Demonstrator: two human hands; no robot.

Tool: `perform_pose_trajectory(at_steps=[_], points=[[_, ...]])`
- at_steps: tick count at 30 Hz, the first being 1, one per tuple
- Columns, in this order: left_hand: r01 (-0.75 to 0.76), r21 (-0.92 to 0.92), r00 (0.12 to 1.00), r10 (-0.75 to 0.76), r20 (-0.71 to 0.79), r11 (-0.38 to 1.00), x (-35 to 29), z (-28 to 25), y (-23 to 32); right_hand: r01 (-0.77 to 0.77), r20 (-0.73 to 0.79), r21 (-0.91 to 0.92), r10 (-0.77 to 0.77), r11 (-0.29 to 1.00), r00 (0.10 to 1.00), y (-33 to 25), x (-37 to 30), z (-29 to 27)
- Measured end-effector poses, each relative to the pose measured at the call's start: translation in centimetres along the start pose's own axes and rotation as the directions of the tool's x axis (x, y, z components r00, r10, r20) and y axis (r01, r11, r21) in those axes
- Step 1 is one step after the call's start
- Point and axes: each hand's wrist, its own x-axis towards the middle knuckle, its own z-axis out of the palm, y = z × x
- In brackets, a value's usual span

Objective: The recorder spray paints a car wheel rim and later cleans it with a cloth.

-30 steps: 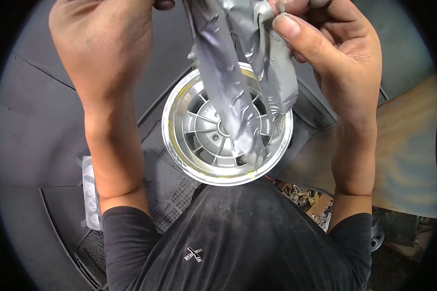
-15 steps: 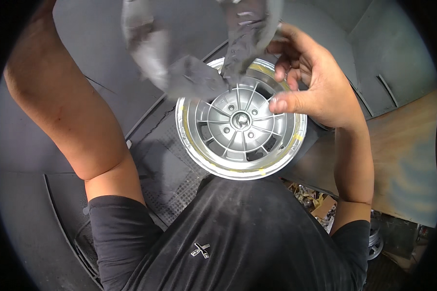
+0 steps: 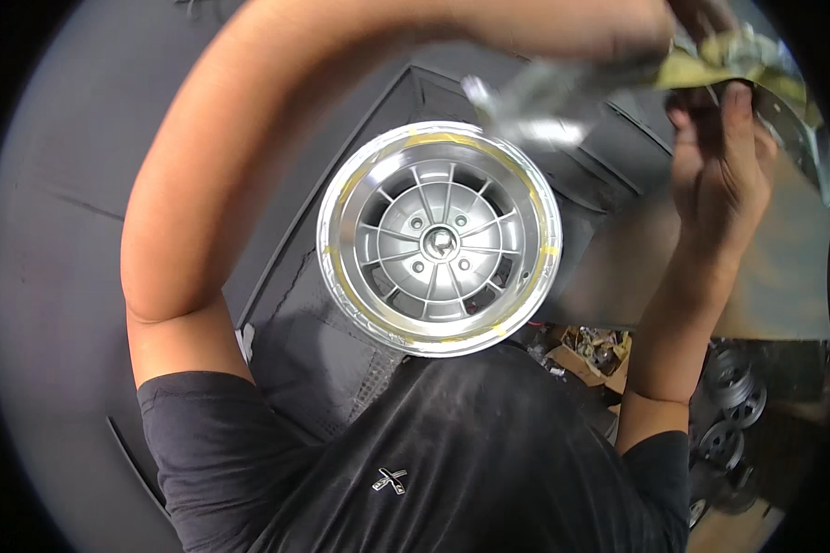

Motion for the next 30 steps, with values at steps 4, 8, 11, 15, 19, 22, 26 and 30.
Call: perform_pose_trajectory(at_steps=[4,8,11,15,19,22,26,30], points=[[-0.203,0.212,0.937,0.252,-0.241,0.956,0.3,8.6,-3.0,0.148,-0.057,-0.343,-0.178,0.928,0.982,-0.9,-4.6,-10.8],[0.145,-0.183,0.972,-0.174,-0.158,0.972,-0.8,9.1,-1.5,-0.241,-0.393,-0.467,0.044,0.851,0.918,-5.1,-15.7,-22.4],[0.151,-0.319,0.949,-0.228,-0.219,0.936,-5.3,8.9,0.3,-0.334,-0.158,-0.106,0.315,0.937,0.936,-6.9,-22.9,-27.5],[0.175,-0.381,0.949,-0.259,-0.181,0.908,-9.9,11.9,4.1,-0.700,-0.432,-0.657,0.622,0.278,0.653,-4.8,-31.8,-35.8],[0.219,-0.802,0.930,-0.368,0.000,0.555,-11.8,22.3,11.7,-0.679,-0.577,-0.718,0.674,-0.150,0.461,2.7,-38.4,-47.7],[0.482,-0.810,0.864,-0.334,0.377,0.334,-9.3,31.7,16.2,-0.642,-0.591,-0.756,0.552,-0.125,0.588,7.0,-42.1,-54.4],[0.457,-0.835,0.888,-0.201,0.412,0.306,-6.2,41.5,19.0,-0.763,-0.765,-0.613,0.400,-0.207,0.506,7.0,-46.7,-67.2],[0.528,-0.828,0.826,-0.343,0.448,0.189,-7.3,42.1,21.4,-0.845,-0.698,-0.476,0.480,0.243,0.531,9.4,-39.2,-66.9]])
